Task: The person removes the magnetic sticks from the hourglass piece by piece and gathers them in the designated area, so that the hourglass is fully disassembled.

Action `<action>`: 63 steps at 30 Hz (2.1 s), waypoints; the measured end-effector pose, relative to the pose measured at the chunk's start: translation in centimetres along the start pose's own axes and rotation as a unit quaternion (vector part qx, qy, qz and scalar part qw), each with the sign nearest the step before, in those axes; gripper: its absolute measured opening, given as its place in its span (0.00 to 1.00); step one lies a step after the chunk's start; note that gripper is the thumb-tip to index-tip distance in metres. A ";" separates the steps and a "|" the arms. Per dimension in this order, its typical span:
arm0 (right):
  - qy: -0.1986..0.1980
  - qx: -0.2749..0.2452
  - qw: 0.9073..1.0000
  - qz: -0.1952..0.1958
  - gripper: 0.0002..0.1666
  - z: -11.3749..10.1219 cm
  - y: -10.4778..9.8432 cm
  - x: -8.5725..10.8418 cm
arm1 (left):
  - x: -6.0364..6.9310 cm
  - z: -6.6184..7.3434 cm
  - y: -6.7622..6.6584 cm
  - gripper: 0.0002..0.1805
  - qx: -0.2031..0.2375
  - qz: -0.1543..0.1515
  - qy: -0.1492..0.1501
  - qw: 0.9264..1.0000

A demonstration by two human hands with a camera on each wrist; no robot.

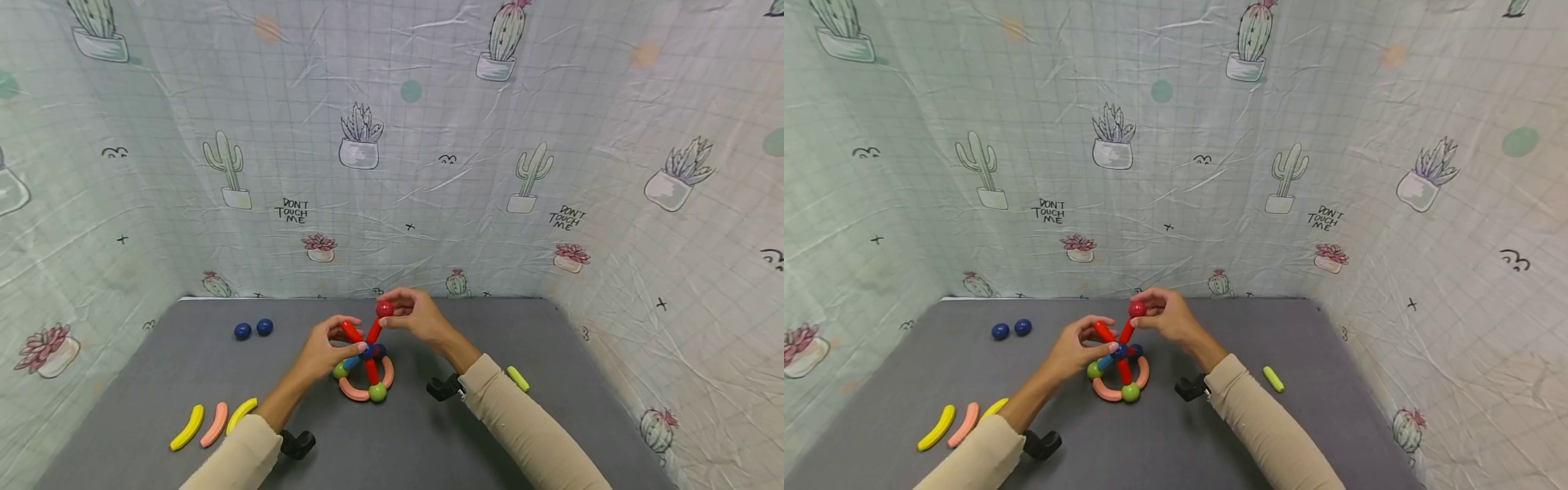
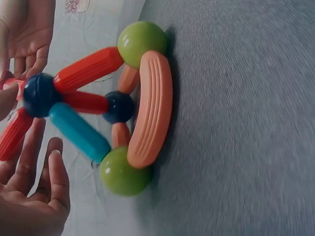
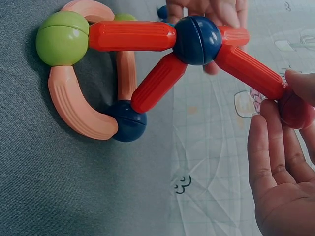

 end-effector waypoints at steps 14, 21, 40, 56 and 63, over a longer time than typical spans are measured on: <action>-0.016 0.014 1.000 0.005 0.24 0.0 0.1 0.1 | -0.1 0.7 1.7 0.21 0.062 0.009 0.000 0.998; -0.041 0.029 0.999 0.001 0.24 -0.1 0.3 0.2 | 0.1 0.5 2.1 0.21 0.070 0.021 -0.004 0.997; -0.077 0.105 0.989 0.074 0.23 -0.7 0.9 0.8 | 0.0 0.5 2.1 0.21 0.062 0.026 -0.002 0.998; -0.070 0.087 0.993 0.049 0.25 -0.2 1.0 0.6 | 0.1 0.5 2.0 0.23 0.058 0.027 0.009 0.998; -0.050 0.034 0.997 0.049 0.29 0.7 1.1 0.8 | -0.6 1.7 0.6 0.23 0.028 0.032 0.059 0.997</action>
Point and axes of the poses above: each hand's wrist, its own x-axis away from the middle knuckle, its own y-axis out of the palm, z = x × y, the point moved 2 cm from there along -x, towards the middle knuckle, and after that the axes turned 10 degrees about -x, right-handed, at the moved point
